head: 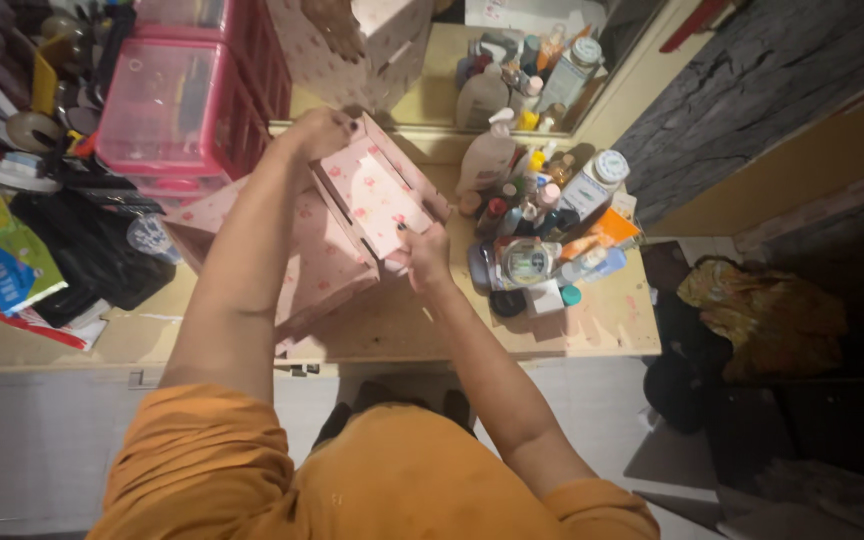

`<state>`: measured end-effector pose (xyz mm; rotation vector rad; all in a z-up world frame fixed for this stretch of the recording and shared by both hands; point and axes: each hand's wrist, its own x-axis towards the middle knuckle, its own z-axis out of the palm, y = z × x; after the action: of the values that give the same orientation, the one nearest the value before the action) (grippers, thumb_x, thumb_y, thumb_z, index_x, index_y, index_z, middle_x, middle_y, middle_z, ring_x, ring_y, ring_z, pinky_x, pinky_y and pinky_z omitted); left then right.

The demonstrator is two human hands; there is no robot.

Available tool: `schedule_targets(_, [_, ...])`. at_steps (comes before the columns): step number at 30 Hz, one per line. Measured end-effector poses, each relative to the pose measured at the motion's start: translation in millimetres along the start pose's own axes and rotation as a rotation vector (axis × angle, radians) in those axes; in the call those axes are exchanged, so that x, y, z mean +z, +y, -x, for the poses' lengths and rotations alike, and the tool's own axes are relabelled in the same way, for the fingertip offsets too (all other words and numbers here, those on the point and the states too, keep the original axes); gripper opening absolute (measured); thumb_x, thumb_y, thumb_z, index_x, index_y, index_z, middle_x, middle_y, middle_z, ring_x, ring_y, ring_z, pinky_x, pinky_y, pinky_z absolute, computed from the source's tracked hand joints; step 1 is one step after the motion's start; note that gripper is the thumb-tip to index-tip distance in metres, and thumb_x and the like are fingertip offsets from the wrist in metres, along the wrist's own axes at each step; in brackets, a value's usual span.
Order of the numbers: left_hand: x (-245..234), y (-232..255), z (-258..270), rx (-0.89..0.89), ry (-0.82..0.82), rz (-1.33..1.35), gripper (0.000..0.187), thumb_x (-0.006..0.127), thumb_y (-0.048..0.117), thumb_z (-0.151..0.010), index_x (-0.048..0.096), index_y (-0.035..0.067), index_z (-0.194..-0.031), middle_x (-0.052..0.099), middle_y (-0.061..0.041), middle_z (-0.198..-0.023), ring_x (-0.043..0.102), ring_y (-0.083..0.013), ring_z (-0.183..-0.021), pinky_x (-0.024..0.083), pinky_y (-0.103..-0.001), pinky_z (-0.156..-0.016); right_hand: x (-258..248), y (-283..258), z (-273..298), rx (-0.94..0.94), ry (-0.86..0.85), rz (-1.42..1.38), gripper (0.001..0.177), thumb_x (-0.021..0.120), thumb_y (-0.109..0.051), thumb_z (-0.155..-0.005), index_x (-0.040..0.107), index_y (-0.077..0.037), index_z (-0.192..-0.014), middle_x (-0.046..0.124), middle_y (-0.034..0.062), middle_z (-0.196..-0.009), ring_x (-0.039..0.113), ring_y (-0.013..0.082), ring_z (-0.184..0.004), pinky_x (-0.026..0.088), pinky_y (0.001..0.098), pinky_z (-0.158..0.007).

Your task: The person assembles a small pink floral-patterned cardboard box by folding and interlocking its flaps. They then place several cosmetic bottles and tubes into the box and close the lid.

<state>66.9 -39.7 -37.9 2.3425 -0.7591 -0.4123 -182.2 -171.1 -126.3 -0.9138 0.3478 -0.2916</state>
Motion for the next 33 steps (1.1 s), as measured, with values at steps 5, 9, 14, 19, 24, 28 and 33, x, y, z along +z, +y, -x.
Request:
schedule_targets(5, [1, -8, -3, -0.067, 0.060, -0.001, 0.035, 0.060, 0.029, -0.096, 0.073, 0.009, -0.121, 0.072, -0.020, -0.115, 0.070, -0.0324, -0.107, 0.051, -0.039, -0.096, 2, 0, -2, 0.009, 0.009, 0.013, 0.036, 0.060, 0.005, -0.087, 0.053, 0.014, -0.121, 0.070, 0.0228, -0.112, 0.076, 0.0333, -0.088, 0.068, 0.0437, -0.067])
schedule_targets(9, [0, -4, 2, -0.023, 0.062, -0.025, 0.036, 0.062, 0.033, -0.097, 0.073, 0.007, -0.120, 0.073, -0.023, -0.112, 0.070, -0.0351, -0.107, 0.051, -0.040, -0.097, 6, -4, 1, 0.033, 0.007, 0.024, 0.036, 0.061, 0.002, -0.090, 0.057, 0.015, -0.123, 0.070, 0.0224, -0.113, 0.076, 0.0304, -0.088, 0.065, 0.0407, -0.065])
schedule_targets(14, [2, -5, 4, -0.052, 0.060, -0.020, 0.037, 0.062, 0.036, -0.097, 0.074, 0.007, -0.117, 0.072, -0.022, -0.112, 0.069, -0.0356, -0.108, 0.050, -0.041, -0.098, 6, 0, 3, 0.094, 0.074, -0.075, 0.033, 0.061, 0.001, -0.091, 0.055, 0.012, -0.120, 0.070, 0.0207, -0.112, 0.076, 0.0294, -0.090, 0.067, 0.0417, -0.071])
schedule_targets(19, [1, -3, 7, -0.052, 0.086, -0.023, 0.039, 0.063, 0.039, -0.097, 0.075, 0.008, -0.116, 0.072, -0.023, -0.111, 0.069, -0.0359, -0.107, 0.050, -0.040, -0.099, 0, 10, -1, 0.089, 0.076, -0.141, 0.027, 0.064, -0.001, -0.095, 0.056, 0.007, -0.119, 0.070, 0.0163, -0.107, 0.073, 0.0259, -0.086, 0.061, 0.0382, -0.066])
schedule_targets(24, [-4, 16, 21, -0.067, 0.123, 0.052, 0.037, 0.063, 0.038, -0.094, 0.075, 0.008, -0.114, 0.073, -0.021, -0.108, 0.071, -0.0339, -0.103, 0.051, -0.039, -0.095, 3, 13, -2, 0.028, 0.048, -0.134, 0.026, 0.066, -0.004, -0.097, 0.059, 0.009, -0.118, 0.071, 0.0153, -0.103, 0.070, 0.0225, -0.081, 0.055, 0.0335, -0.060])
schedule_targets(28, [-2, 39, 57, 0.027, 0.377, -0.010, 0.027, 0.064, 0.022, -0.096, 0.076, 0.001, -0.109, 0.073, -0.024, -0.106, 0.070, -0.0375, -0.100, 0.052, -0.043, -0.094, 9, 6, 10, 0.253, 0.028, -0.117, 0.024, 0.061, -0.013, -0.094, 0.060, 0.001, -0.113, 0.072, 0.0104, -0.097, 0.074, 0.0189, -0.079, 0.063, 0.0315, -0.065])
schedule_targets(33, [21, 51, 134, 0.114, 0.883, -0.065, 0.017, 0.065, 0.003, -0.086, 0.071, 0.001, -0.101, 0.071, -0.019, -0.105, 0.067, -0.0386, -0.103, 0.051, -0.046, -0.090, -11, -25, 45, 0.079, -0.007, 0.583, 0.018, 0.069, -0.014, -0.096, 0.066, 0.002, -0.102, 0.067, 0.0107, -0.084, 0.065, 0.0187, -0.072, 0.053, 0.0331, -0.058])
